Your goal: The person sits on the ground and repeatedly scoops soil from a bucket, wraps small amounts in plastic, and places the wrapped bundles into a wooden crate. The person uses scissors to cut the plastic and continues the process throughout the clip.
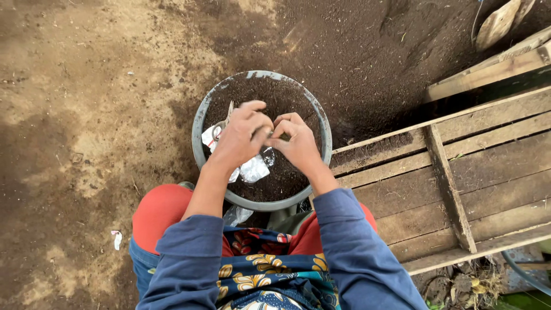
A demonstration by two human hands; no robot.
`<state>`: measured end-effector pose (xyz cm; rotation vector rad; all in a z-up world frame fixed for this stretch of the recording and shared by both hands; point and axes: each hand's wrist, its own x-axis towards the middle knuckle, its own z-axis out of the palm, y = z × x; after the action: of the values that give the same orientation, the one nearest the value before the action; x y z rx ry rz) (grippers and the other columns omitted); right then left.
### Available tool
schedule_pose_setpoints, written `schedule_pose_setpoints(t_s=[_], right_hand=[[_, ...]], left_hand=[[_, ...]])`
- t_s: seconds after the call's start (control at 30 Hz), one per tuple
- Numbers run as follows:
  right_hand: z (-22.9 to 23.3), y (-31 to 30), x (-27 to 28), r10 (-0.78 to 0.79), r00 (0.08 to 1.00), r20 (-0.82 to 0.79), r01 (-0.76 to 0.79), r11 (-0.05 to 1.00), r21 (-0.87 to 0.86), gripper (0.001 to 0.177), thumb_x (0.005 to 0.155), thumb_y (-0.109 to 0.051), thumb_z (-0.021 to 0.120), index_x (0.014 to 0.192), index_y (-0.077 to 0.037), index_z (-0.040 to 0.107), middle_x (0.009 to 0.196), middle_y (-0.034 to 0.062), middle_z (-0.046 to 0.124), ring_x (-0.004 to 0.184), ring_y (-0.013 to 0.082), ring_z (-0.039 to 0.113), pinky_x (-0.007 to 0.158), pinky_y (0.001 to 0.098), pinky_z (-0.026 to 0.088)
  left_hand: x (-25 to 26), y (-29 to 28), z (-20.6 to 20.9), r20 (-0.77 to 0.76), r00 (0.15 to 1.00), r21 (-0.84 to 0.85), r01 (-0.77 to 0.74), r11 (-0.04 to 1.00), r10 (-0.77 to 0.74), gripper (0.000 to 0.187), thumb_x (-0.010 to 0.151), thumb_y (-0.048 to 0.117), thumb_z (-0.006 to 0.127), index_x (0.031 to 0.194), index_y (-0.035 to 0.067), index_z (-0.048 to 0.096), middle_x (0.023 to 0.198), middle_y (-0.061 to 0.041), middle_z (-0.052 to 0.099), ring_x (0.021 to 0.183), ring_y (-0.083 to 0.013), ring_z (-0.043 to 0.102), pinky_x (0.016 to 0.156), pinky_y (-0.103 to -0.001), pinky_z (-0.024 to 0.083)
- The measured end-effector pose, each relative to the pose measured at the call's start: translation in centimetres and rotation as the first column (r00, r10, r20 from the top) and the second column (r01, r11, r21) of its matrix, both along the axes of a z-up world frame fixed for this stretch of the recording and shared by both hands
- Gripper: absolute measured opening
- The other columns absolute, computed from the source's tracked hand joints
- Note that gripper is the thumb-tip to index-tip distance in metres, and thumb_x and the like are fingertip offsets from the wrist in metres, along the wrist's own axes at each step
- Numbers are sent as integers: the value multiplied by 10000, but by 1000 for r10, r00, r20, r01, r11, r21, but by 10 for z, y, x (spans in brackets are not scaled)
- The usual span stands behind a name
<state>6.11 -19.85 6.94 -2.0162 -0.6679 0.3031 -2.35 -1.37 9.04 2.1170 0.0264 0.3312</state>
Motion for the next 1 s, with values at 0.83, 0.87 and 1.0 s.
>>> schedule_pose_setpoints(t_s=[0.83,0.87,1.0], right_hand=[[-37,18,35,-337,694,-637,543,825,155,209,921,-309,729,985,-111,713,797,83,664,686,218,688,530,318,588],[-5,26,30,-298,654,-696,607,756,247,245,976,-329,662,992,-89,706,797,107,660,657,224,690,494,292,573],[7,25,26,-207,665,-717,598,723,346,278,954,-317,719,1005,-45,734,822,149,709,706,261,744,581,363,632]], left_hand=[[21,-26,-49,-411,902,-258,26,966,-134,273,979,24,537,1174,25,729,1168,-219,715,1156,-458,657,918,-610,600],[22,-27,-36,-406,898,-248,73,966,-172,266,991,21,558,1209,-2,710,1201,-236,699,1190,-457,645,954,-610,597],[21,-35,-36,-424,883,-181,134,974,-201,304,981,81,615,1252,-44,676,1211,-285,679,1163,-469,657,926,-624,607]])
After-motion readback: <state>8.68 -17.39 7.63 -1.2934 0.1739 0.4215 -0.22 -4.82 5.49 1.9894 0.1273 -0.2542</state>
